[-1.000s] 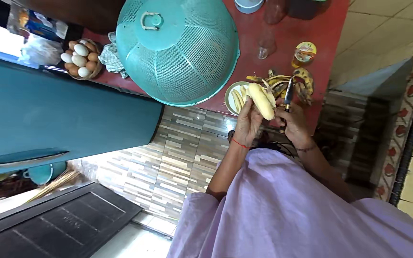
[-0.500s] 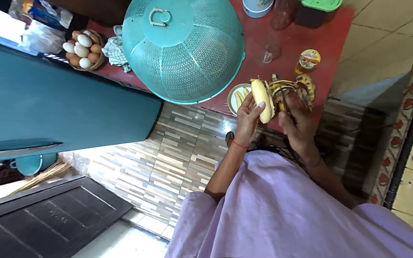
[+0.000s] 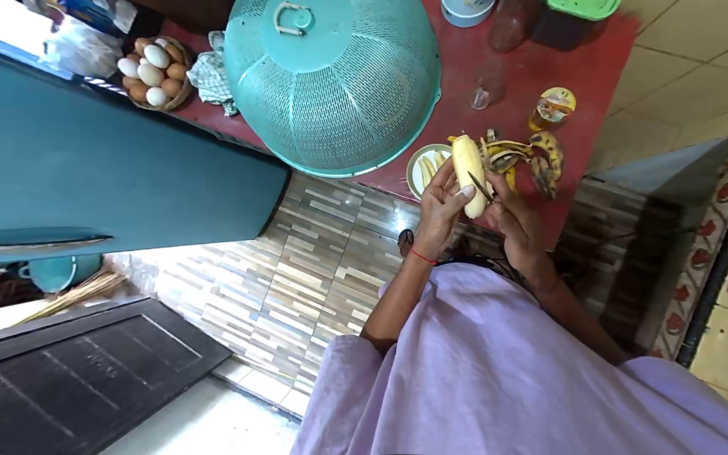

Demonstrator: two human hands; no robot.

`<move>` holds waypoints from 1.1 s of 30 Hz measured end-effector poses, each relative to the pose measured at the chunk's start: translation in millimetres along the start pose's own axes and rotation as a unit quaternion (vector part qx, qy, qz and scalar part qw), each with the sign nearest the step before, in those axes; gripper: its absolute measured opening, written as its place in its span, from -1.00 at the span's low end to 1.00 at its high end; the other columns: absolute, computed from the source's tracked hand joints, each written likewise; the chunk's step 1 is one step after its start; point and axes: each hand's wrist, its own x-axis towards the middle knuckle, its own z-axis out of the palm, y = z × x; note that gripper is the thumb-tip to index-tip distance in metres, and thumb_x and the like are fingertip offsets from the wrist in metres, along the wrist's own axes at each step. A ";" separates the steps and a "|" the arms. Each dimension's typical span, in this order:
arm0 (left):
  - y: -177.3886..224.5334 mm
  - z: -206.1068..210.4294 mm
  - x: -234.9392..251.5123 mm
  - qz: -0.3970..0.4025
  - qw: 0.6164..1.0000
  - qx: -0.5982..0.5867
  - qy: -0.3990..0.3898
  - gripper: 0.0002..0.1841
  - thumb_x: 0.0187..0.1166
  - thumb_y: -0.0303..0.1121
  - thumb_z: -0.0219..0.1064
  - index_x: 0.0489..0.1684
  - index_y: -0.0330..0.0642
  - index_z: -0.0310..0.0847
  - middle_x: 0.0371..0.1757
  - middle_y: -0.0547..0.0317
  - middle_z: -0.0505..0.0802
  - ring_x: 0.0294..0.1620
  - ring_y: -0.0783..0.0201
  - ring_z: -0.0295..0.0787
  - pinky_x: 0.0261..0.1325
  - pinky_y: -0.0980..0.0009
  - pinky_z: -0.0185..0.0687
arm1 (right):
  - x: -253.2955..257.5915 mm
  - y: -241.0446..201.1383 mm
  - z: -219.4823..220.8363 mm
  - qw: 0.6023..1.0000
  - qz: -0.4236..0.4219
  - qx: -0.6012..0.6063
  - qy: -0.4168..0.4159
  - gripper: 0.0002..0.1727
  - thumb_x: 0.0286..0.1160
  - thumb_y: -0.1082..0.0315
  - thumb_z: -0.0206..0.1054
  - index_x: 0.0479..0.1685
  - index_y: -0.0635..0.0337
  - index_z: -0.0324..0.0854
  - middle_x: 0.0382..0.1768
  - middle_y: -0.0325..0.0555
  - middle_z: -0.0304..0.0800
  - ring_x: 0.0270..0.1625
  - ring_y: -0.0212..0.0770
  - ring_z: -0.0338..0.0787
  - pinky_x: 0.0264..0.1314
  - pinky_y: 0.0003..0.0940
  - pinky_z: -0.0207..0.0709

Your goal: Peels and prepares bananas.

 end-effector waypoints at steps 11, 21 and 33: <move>-36.0 -37.7 -5.1 0.053 0.998 0.008 -0.046 -0.02 0.30 -0.13 0.62 0.75 -0.12 0.06 0.34 0.12 0.74 0.11 0.33 0.77 0.06 0.42 0.74 | -1.5 1.9 -0.5 0.999 -0.047 0.005 0.003 -0.45 0.91 0.16 -0.09 0.76 0.19 0.34 0.55 -0.09 0.63 0.10 -0.54 0.71 0.18 -0.54 0.58; -5.1 -10.0 -6.7 0.024 0.999 0.021 -0.038 -0.20 0.46 -0.43 0.42 0.79 -0.02 0.16 0.38 0.17 0.75 0.08 0.40 0.79 0.10 0.51 0.73 | 0.8 0.8 1.3 0.998 -0.054 -0.013 0.008 -0.41 0.91 0.05 -0.10 0.77 0.14 0.34 0.36 -0.06 0.73 0.01 -0.52 0.70 0.14 -0.53 0.58; -1.2 -6.2 -8.1 0.032 0.997 0.052 -0.040 -0.19 0.48 -0.58 0.33 0.83 -0.07 0.10 0.44 0.15 0.72 0.14 0.41 0.78 0.18 0.51 0.71 | 2.7 -3.0 3.9 0.999 -0.033 0.000 0.012 -0.46 0.89 0.18 -0.05 0.76 0.14 0.34 0.43 -0.11 0.69 0.11 -0.55 0.70 0.19 -0.57 0.57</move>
